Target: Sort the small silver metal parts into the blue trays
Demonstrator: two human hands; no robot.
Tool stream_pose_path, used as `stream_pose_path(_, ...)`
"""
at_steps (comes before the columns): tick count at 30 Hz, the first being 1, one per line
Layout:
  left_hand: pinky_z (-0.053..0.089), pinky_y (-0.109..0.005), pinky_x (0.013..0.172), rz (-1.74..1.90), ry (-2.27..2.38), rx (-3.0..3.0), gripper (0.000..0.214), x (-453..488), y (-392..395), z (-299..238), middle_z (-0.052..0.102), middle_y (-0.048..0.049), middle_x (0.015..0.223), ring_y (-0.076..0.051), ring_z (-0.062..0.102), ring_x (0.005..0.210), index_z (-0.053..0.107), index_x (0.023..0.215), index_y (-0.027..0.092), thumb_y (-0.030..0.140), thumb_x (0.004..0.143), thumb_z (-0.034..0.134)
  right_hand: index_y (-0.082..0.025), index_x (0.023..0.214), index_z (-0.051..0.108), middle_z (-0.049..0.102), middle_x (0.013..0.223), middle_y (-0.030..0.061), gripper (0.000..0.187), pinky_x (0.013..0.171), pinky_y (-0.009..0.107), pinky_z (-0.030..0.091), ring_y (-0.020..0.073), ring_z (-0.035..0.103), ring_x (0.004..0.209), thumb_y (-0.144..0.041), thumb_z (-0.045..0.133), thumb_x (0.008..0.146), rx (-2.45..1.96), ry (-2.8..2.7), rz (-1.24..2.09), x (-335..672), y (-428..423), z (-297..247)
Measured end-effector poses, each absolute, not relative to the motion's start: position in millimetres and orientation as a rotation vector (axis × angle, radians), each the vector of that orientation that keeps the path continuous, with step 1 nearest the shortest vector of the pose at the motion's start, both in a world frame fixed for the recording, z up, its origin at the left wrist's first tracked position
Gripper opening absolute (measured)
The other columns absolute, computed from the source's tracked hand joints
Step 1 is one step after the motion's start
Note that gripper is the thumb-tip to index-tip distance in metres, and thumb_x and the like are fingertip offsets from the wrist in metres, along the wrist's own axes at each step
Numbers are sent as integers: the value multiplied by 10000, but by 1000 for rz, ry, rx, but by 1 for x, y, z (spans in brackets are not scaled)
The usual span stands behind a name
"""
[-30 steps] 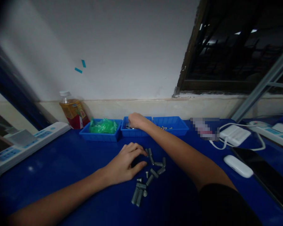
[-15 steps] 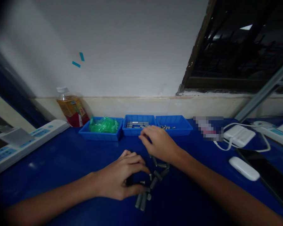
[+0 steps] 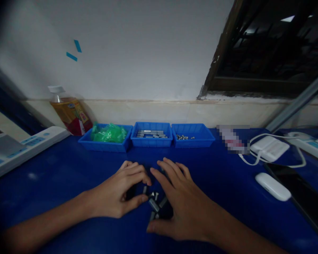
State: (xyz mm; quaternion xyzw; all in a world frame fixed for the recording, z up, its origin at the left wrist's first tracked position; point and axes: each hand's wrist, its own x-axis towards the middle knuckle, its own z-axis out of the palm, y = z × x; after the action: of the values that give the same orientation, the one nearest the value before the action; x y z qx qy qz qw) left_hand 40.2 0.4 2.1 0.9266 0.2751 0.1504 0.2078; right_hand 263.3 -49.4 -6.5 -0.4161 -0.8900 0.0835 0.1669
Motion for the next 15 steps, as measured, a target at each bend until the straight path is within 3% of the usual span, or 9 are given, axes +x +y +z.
stream_pose_path(3,295,-346,817,396,756,2569,124,41,1,1,580,-7,954,-190,515,918,559,963,233,287,851,559,-196,1464,224,244,1493,188,1021,1061,604,247,386,222,1363,-711,592,663,-1311,-2506,260,270,-45,-18)
stream_pose_path(9,312,-352,849,479,856,2565,163,42,4,-8,582,-34,1042,-198,511,978,530,1039,224,319,919,475,-159,1442,276,274,1486,178,846,1076,525,297,320,251,1368,-631,524,785,-1367,-2502,339,267,-38,-22)
stream_pose_path(15,326,-357,840,508,885,2629,221,42,2,-9,584,-43,1041,-191,508,956,510,1079,210,163,943,341,-192,1410,334,375,1430,154,683,1046,486,366,293,358,1316,-495,547,836,-1319,-2414,388,260,-44,-16)
